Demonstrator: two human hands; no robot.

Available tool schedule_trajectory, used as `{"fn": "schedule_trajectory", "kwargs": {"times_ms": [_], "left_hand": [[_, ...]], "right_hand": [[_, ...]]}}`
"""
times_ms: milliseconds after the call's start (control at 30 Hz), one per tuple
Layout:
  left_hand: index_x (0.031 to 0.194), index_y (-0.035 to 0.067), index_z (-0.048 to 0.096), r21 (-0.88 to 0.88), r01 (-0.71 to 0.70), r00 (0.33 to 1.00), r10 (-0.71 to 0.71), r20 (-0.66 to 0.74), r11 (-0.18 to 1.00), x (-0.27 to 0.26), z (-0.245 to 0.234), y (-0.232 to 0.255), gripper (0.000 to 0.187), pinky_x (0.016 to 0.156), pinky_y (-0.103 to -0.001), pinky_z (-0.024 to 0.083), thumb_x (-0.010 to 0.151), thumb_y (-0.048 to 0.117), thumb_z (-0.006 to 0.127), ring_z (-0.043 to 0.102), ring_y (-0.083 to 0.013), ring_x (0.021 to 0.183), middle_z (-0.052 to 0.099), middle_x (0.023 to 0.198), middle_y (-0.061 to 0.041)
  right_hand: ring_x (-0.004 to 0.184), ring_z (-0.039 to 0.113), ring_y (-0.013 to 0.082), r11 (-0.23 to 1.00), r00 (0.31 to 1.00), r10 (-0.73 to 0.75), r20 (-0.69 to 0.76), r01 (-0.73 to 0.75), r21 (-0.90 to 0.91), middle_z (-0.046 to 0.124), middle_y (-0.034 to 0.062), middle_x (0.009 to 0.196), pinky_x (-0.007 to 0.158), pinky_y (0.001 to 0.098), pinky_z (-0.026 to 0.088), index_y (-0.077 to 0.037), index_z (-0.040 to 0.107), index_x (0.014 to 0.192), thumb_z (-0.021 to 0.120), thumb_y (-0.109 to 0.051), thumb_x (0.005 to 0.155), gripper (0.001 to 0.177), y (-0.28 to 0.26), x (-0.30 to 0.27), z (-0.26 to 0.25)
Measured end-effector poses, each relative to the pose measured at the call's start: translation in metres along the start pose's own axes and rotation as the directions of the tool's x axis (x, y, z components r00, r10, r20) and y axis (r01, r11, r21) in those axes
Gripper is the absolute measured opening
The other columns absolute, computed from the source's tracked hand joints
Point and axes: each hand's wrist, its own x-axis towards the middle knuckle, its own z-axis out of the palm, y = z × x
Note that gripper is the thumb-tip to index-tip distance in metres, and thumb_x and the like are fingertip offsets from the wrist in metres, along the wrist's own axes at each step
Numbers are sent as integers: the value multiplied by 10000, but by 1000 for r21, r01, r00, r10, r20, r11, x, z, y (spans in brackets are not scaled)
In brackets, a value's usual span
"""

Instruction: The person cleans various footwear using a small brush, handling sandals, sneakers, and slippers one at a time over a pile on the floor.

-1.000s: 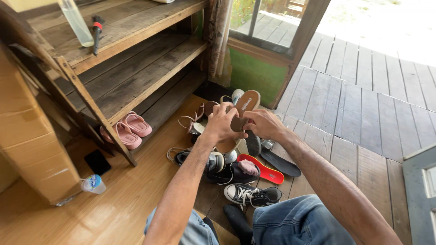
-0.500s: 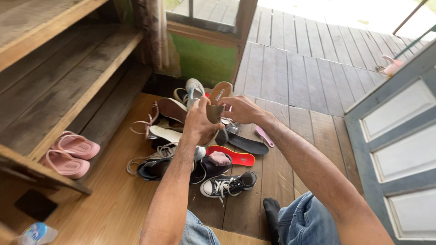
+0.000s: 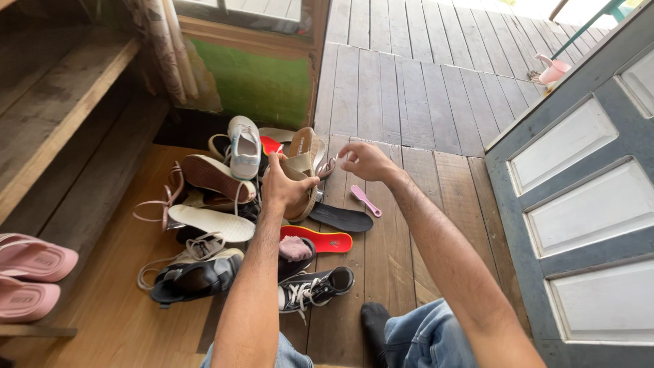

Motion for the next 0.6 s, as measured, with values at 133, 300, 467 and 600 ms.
{"fn": "schedule_trajectory", "kwargs": {"times_ms": [133, 300, 467, 600], "left_hand": [[1302, 91, 416, -19, 54, 999, -54, 7, 998, 27, 41, -9, 965, 971, -467, 551, 587, 490, 925, 682, -363, 1110, 661, 1222, -233], [1393, 128, 384, 84, 123, 970, -138, 201, 989, 75, 83, -23, 1054, 961, -443, 566, 564, 521, 903, 685, -336, 1124, 650, 1248, -216], [1405, 124, 413, 92, 127, 945, -149, 293, 988, 114, 127, -46, 1059, 978, -431, 556, 556, 519, 909, 688, -330, 1130, 671, 1248, -225], [1355, 109, 485, -39, 175, 945, -157, 286, 984, 117, 172, -76, 937, 940, -410, 584, 581, 473, 868, 742, -309, 1079, 739, 1193, -218]], "right_hand": [[823, 751, 206, 946, 937, 315, 152, -322, 28, 778, 102, 1041, 669, 372, 620, -141, 706, 1232, 720, -239, 915, 332, 66, 14, 10], [812, 737, 167, 868, 847, 483, 222, -496, 2, 781, 100, 1052, 655, 332, 646, -171, 694, 1261, 716, -244, 931, 339, 146, 41, 42], [827, 749, 200, 825, 795, 540, 277, -565, 12, 772, 113, 1092, 658, 339, 653, -171, 712, 1248, 735, -267, 922, 341, 220, 63, 99], [1024, 741, 283, 847, 817, 523, 245, -531, -38, 753, 161, 1153, 856, 373, 610, -159, 708, 1248, 738, -216, 886, 368, 273, 70, 162]]}}
